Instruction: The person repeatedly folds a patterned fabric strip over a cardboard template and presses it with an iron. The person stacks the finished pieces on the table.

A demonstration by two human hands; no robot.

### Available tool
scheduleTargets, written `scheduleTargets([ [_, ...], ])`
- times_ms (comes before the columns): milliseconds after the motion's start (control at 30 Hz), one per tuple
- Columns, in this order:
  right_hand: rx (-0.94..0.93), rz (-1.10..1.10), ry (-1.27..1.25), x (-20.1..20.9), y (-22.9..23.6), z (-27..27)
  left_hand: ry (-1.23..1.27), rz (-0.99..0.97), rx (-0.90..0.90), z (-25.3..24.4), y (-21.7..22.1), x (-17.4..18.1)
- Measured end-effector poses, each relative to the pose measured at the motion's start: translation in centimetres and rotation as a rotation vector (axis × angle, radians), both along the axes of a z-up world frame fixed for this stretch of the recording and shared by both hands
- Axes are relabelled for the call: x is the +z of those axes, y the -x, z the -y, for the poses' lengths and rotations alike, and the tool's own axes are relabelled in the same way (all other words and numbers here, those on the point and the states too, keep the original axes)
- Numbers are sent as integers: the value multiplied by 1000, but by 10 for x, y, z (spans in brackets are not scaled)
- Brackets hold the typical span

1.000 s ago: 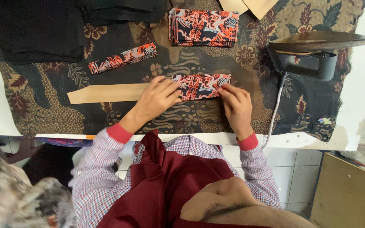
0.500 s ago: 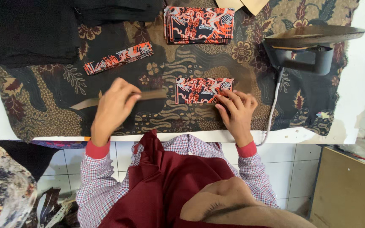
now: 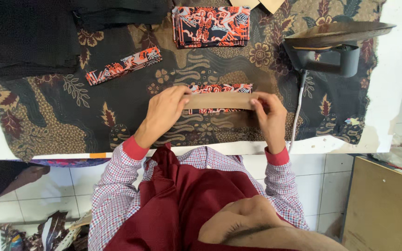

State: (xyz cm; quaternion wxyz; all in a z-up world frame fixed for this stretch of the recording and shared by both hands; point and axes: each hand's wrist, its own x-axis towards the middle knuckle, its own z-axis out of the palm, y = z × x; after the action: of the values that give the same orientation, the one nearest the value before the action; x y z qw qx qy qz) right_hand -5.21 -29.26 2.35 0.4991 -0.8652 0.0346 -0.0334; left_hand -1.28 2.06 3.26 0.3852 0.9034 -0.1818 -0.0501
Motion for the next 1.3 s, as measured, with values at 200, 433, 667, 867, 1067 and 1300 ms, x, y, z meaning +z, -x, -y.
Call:
scheduleTargets([
  [200,-74,-6,252,-13,-11,-1,-3,-89,154,1,1,-14],
  [433,-76,23,328,-16,-13,-3,-21,-138,192,0,-1,-21],
  [667,-117,-29,239,-17,-16,-4,-29,-134,196,2,-1,-19],
  [867,-99,1,253,-15,-19,-6,-34,-150,193,4,-1,-17],
  [1067,-35,53,606,-11,-18,-8,-140,136,51,11,4,-24],
  [1300,288,196,599,-9,-11,-10,-3,313,-293,45,17,-32],
])
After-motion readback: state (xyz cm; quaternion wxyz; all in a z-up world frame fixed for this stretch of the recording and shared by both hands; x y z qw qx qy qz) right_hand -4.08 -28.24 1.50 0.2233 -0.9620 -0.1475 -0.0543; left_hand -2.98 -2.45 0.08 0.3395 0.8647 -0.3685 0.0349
